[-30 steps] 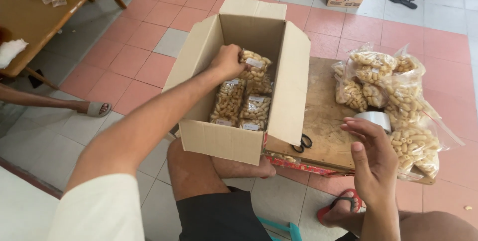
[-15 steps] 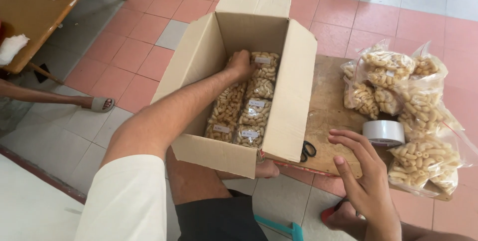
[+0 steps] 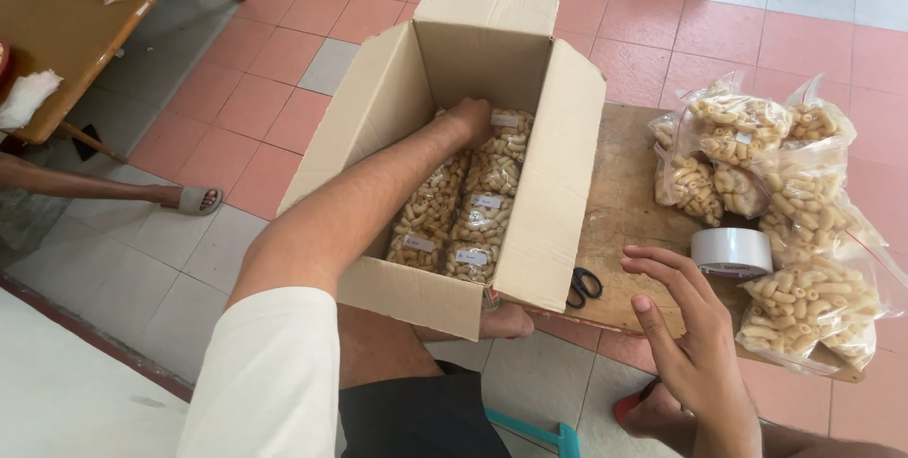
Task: Packing small plastic bags of snacks into a cardboard box in an organized manner.
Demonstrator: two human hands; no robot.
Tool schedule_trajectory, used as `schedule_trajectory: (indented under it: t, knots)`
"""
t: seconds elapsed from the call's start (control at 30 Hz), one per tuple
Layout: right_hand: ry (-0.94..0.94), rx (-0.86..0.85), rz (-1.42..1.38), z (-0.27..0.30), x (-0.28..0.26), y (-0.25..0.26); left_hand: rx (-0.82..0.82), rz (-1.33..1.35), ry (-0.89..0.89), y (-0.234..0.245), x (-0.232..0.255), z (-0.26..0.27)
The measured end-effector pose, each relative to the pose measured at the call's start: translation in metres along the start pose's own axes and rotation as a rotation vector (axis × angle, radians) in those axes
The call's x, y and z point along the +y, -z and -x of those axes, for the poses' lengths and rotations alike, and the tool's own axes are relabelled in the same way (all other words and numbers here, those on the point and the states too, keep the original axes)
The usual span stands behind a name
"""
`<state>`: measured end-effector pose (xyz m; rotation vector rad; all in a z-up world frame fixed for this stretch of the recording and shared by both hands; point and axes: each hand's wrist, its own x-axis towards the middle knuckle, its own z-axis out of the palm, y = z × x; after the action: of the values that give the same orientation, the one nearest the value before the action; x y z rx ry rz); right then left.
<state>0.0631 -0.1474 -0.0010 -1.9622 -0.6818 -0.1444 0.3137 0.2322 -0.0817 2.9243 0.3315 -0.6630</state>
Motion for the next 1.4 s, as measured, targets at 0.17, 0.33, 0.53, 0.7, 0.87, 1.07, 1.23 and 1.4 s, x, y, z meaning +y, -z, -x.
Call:
schedule_trajectory:
  t: [0.17,0.33,0.53,0.7,0.87,1.07,1.23,1.4]
  knots:
    - [0.002,-0.001,0.014,0.001,-0.002,-0.001,0.210,-0.352,-0.143,-0.021,0.001,-0.012]
    - [0.034,0.003,0.016,0.003,-0.001,0.000,0.421,-0.710,-0.347,0.005,0.009,0.027]
    - [0.032,0.024,0.021,0.003,-0.002,0.004,0.125,-0.397,-0.524,0.010,0.001,0.051]
    - [0.011,0.021,0.033,0.004,0.000,0.006,0.095,-0.509,-0.624,-0.012,0.001,0.014]
    - [0.014,0.028,0.026,0.003,0.001,0.006,0.135,-0.495,-0.684,-0.012,0.001,0.011]
    - [-0.002,0.013,0.016,0.003,0.003,0.004,0.108,-0.521,-0.603,0.010,0.014,0.031]
    - [0.003,0.019,0.013,0.002,0.002,0.004,0.158,-0.343,-0.590,-0.001,0.016,0.035]
    - [0.040,0.014,0.035,0.001,-0.001,0.003,0.289,-0.314,-0.671,-0.018,0.010,0.014]
